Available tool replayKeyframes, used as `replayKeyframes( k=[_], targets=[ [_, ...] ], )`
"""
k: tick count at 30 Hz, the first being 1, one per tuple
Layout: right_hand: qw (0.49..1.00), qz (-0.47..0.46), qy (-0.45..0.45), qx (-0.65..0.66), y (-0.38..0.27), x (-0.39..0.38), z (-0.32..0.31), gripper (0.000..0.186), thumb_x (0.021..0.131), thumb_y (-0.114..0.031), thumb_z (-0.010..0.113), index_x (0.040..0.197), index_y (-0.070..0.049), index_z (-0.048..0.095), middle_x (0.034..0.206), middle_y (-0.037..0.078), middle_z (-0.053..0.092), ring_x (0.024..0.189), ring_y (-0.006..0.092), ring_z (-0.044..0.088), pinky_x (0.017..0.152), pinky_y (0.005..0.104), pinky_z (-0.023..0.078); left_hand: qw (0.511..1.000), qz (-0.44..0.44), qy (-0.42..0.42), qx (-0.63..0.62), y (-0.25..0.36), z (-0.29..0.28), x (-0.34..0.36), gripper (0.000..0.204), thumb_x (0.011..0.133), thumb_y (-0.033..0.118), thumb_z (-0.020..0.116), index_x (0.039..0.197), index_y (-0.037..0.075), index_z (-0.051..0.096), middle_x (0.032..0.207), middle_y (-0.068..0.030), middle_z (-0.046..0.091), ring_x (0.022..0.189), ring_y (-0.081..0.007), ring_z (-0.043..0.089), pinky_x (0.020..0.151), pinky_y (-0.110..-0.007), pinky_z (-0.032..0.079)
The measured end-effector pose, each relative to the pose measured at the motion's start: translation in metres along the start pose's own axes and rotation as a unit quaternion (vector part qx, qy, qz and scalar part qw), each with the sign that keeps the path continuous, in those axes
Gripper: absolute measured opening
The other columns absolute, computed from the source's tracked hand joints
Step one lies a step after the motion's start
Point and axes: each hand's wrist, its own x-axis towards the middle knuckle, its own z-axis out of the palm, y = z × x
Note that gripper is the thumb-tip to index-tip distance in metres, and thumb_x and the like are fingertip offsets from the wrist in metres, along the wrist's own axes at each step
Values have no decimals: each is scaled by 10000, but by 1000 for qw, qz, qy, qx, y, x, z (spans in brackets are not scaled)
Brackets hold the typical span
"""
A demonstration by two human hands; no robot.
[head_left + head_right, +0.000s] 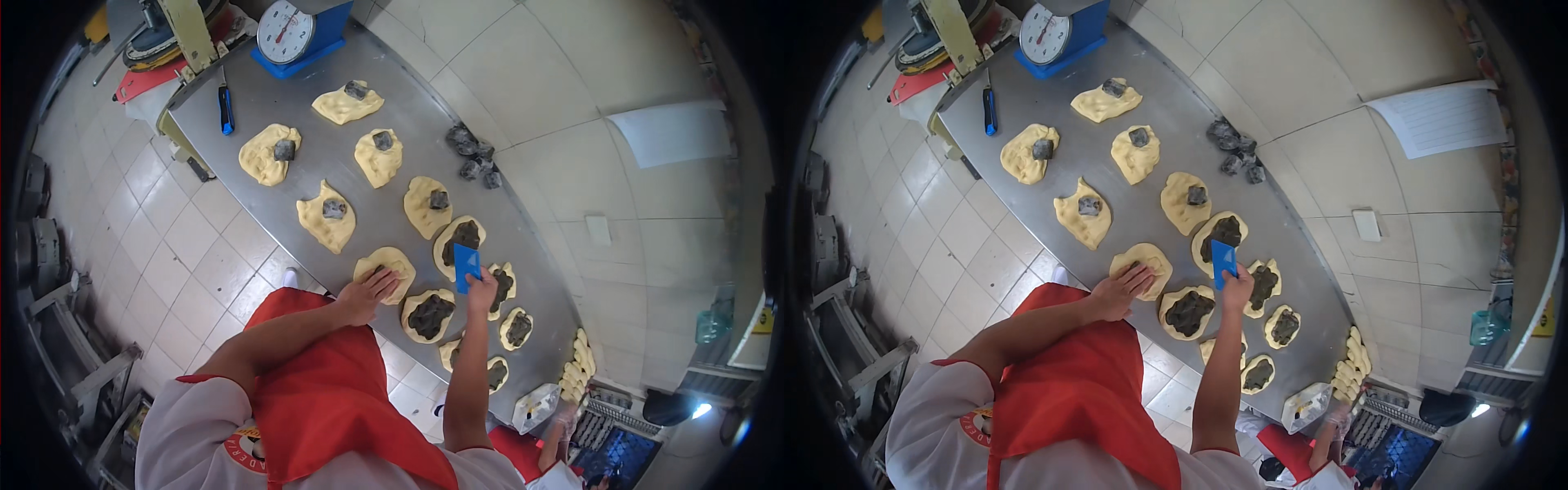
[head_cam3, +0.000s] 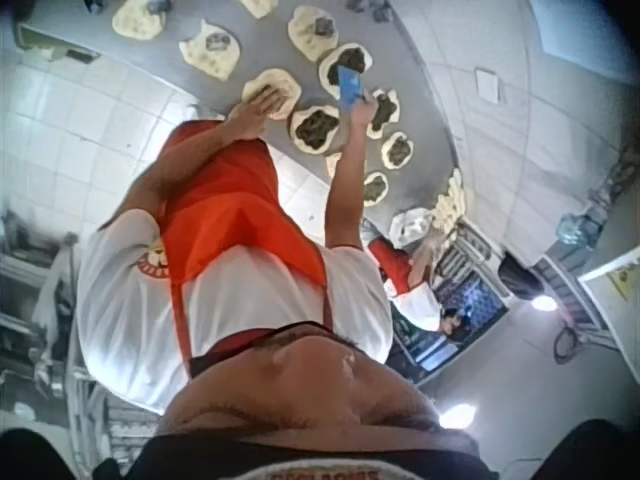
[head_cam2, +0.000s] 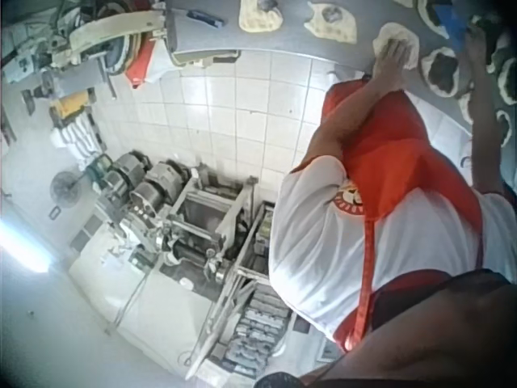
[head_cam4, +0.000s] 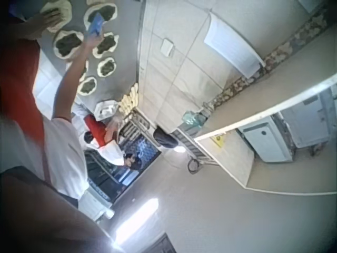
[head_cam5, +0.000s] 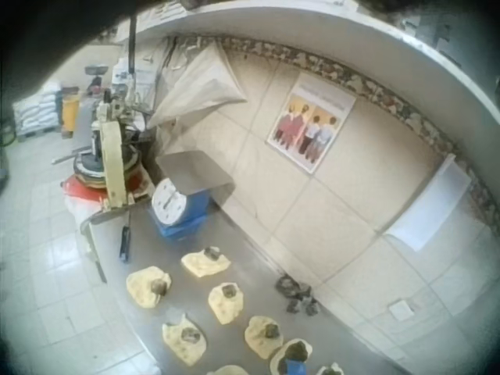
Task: The person places portions of dark filling onto dough squares using a small tool, then rolls the dough squares by hand to form individual loaves.
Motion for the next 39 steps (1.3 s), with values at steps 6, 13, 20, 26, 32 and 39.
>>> replayKeyframes(
  k=[6, 13, 20, 26, 32, 39],
  targets=[
    [965, -101, -154, -187, -49, -4, 12, 231, 714, -100, 764, 882, 15, 654, 719, 77, 614, 647, 134, 554, 622, 320, 438, 984, -176, -14, 24, 25, -12, 26, 1001, 730, 374, 746, 1521, 43, 230, 1588, -105, 228, 1482, -273, 175, 1218, -429, 129],
    [845, -181, -394, -312, -71, 17, 71, 381, 655, -202, 807, 997, -68, 706, 867, 161, 691, 820, 320, 669, 736, 397, 512, 989, -145, -25, -7, 35, -26, 0, 893, 808, 312, 659, 1484, -82, 228, 1574, -236, 210, 1469, -353, 214, 1209, -463, 134],
    [711, -284, -407, -498, -100, 4, 120, 371, 650, -236, 823, 962, -103, 673, 904, 135, 700, 914, 352, 662, 770, 458, 519, 976, -215, 28, 25, 47, 5, -5, 738, 873, 252, 537, 1480, -72, 270, 1590, -235, 169, 1481, -336, 187, 1209, -454, 141],
    [722, -208, -454, -478, -86, 29, 107, 445, 655, -256, 832, 1018, -75, 649, 952, 169, 696, 946, 370, 653, 788, 473, 510, 976, -211, 33, 35, 50, 19, 1, 698, 900, 267, 495, 1492, -34, 280, 1603, -182, 174, 1488, -311, 174, 1212, -434, 145],
    [699, -201, -426, -538, -84, 16, 154, 510, 628, -240, 861, 1046, -24, 662, 980, 182, 704, 946, 364, 671, 814, 435, 520, 975, -223, 12, 0, 58, 17, -7, 610, 940, 220, 428, 1493, -7, 308, 1609, -151, 188, 1488, -288, 185, 1213, -417, 148],
    [755, -139, -348, -538, -75, 41, 156, 503, 666, -276, 844, 1050, -33, 628, 1018, 201, 689, 998, 393, 649, 831, 481, 513, 977, -207, 1, -57, 41, 8, 0, 652, 906, 242, 497, 1480, -15, 325, 1597, -170, 205, 1480, -316, 202, 1209, -430, 168]
  ],
)
